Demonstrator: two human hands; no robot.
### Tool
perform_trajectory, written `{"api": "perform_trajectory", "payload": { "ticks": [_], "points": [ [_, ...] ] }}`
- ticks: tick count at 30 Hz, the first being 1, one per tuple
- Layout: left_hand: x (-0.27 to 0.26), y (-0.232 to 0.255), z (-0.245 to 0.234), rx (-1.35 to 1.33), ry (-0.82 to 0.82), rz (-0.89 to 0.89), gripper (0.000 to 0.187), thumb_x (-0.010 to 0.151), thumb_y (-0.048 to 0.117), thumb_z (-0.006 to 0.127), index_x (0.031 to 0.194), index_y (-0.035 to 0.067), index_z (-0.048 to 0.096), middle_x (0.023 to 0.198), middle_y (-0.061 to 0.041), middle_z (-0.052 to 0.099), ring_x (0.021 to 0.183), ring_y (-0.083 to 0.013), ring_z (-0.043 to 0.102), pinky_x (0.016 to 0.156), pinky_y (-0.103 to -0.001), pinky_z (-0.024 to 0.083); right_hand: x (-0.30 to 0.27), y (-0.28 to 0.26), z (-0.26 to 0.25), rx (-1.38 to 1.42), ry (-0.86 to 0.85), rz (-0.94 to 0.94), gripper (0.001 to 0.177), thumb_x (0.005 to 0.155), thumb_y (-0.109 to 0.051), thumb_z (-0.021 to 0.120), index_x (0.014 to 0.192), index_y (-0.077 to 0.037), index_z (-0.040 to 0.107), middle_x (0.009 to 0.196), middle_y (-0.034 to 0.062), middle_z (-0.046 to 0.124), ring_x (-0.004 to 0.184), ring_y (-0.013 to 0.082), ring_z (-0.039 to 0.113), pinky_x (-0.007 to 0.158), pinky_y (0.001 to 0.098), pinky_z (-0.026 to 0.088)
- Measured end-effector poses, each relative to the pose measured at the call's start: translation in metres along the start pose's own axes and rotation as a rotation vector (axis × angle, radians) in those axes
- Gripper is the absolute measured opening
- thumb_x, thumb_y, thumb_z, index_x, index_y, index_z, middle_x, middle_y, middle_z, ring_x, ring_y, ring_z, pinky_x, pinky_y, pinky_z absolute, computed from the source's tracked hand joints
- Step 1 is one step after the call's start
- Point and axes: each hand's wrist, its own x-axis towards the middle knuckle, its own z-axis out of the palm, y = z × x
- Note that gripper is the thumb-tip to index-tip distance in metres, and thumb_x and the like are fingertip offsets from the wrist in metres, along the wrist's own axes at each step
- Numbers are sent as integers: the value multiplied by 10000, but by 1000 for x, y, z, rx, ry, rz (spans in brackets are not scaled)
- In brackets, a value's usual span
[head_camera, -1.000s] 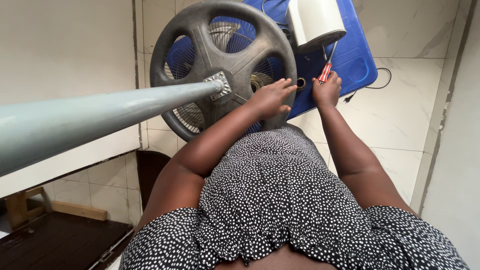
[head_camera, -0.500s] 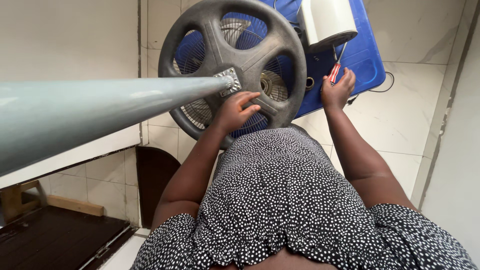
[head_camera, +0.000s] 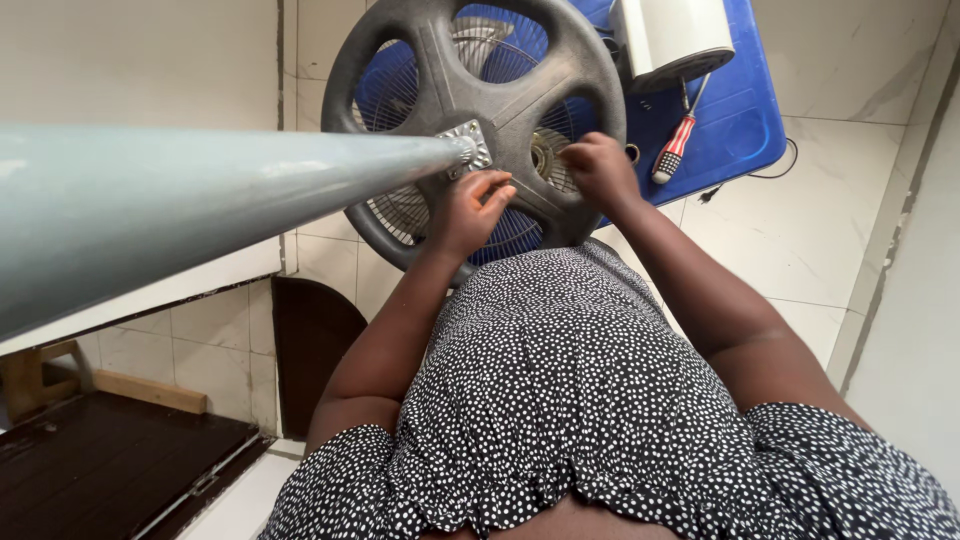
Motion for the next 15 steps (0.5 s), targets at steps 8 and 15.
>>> {"api": "perform_trajectory", "payload": {
  "ticks": [8, 15],
  "points": [
    [25, -17, 41, 326, -214, 294, 305, 939, 234, 683, 1200, 79, 722, 1324, -137, 654, 1290, -335, 567, 1085, -472, 441, 54, 22, 51, -364, -469, -154, 295, 827, -219, 739, 1107, -124, 747, 1069, 171, 704, 991, 379, 689, 823, 482, 564],
    [56, -41, 76, 762, -333, 526, 172, 896, 138, 640, 1014, 62, 740, 1314, -187, 634, 1397, -365, 489, 1198, -511, 343, 63, 40, 65, -424, -601, -16, 334, 838, -312, 757, 1081, -83, 737, 1130, 174, 722, 1063, 360, 704, 906, 470, 577]
  ]
}}
